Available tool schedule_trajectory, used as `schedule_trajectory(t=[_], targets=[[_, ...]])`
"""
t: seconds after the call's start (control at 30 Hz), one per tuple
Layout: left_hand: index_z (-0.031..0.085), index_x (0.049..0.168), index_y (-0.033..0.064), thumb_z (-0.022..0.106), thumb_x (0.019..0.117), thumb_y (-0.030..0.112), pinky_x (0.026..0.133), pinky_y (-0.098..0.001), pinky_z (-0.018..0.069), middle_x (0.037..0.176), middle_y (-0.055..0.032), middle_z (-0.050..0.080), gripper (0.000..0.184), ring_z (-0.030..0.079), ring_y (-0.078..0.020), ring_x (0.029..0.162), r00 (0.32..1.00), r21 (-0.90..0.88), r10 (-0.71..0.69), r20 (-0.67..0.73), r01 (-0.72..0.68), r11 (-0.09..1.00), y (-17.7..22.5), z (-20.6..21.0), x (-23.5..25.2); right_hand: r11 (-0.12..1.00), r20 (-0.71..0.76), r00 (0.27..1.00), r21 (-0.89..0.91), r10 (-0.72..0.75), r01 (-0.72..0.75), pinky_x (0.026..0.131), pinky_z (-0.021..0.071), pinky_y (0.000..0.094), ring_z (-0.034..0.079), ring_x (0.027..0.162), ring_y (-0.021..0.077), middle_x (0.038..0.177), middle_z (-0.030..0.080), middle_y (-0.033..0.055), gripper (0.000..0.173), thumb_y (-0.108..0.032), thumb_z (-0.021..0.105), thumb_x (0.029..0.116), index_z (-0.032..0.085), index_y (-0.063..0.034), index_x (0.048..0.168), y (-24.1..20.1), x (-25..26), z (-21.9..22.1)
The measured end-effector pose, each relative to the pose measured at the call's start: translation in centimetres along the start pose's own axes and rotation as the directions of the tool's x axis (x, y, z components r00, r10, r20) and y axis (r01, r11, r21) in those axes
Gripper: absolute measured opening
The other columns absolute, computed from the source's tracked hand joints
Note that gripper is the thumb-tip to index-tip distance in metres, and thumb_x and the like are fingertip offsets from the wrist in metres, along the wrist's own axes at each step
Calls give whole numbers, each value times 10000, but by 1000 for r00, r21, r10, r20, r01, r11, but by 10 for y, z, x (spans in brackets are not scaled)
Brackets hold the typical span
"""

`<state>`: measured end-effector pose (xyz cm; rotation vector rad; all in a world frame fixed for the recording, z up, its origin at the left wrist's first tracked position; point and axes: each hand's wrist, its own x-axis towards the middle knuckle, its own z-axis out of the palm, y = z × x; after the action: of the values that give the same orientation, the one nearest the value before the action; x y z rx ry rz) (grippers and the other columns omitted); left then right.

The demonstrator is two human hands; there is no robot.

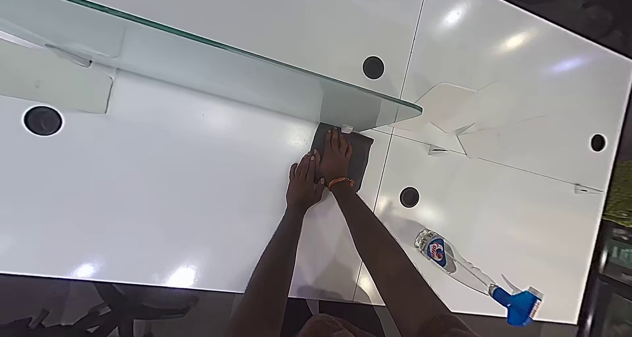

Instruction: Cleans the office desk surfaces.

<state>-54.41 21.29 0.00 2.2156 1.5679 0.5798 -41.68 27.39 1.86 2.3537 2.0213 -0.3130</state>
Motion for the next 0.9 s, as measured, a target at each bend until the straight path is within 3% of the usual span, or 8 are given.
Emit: schedule_trajectory(t=[0.2,0.37,0.47,0.6,0.77,0.83,0.9], targets=[[462,1503,33,386,992,423,1201,-540,276,1599,-132,429,647,377,-250,1499,1000,-37,-13,15,14,999,0,-3,-1,1000,-2,1000,12,-10,10,1162,256,626,272,1522,356,1707,224,38,764,-599,369,1013,285,-151,1626,1,6,1],[460,1501,58,334,1010,391,1213,-528,261,1591,-109,445,606,379,-242,1499,1000,-74,-15,-14,14,997,-2,1,-3,997,-10,999,59,-51,51,1161,231,655,211,1551,356,1721,189,17,727,-541,377,1028,259,-162,1636,6,-1,-7],[493,1475,54,291,1020,347,1208,-518,281,1544,-121,502,577,416,-256,1475,997,-115,12,-77,-21,993,-8,5,-7,995,-59,994,44,-88,91,1202,212,587,234,1555,272,1708,230,-47,697,-562,353,996,290,-277,1629,19,-9,10],[506,1447,0,351,1009,209,1226,-484,280,1562,-168,458,509,389,-295,1484,998,-265,62,-16,-64,962,-16,-7,-10,983,-27,988,96,-154,156,1230,163,613,207,1569,286,1701,258,-13,625,-417,419,1016,340,-246,1613,54,-71,7],[490,1487,37,348,1026,224,1223,-561,241,1614,-118,409,517,282,-314,1542,988,-33,77,135,-74,997,-39,-40,-47,992,-46,999,119,-25,30,1241,162,606,255,1558,283,1664,348,1,586,-284,415,980,446,-224,1562,92,-166,21],[444,1524,45,343,1028,229,1236,-562,195,1654,-94,345,538,213,-298,1567,978,54,47,202,-59,997,-47,-45,-61,995,-22,999,87,45,-43,1236,159,623,238,1563,312,1667,342,33,616,-314,390,972,424,-202,1576,87,-203,24],[391,1561,63,337,1030,239,1250,-547,163,1692,-66,265,562,150,-276,1585,968,129,22,251,-55,990,-50,-43,-67,996,13,996,29,85,-86,1222,150,652,226,1562,353,1682,301,77,667,-439,328,986,375,-184,1601,71,-231,31]])
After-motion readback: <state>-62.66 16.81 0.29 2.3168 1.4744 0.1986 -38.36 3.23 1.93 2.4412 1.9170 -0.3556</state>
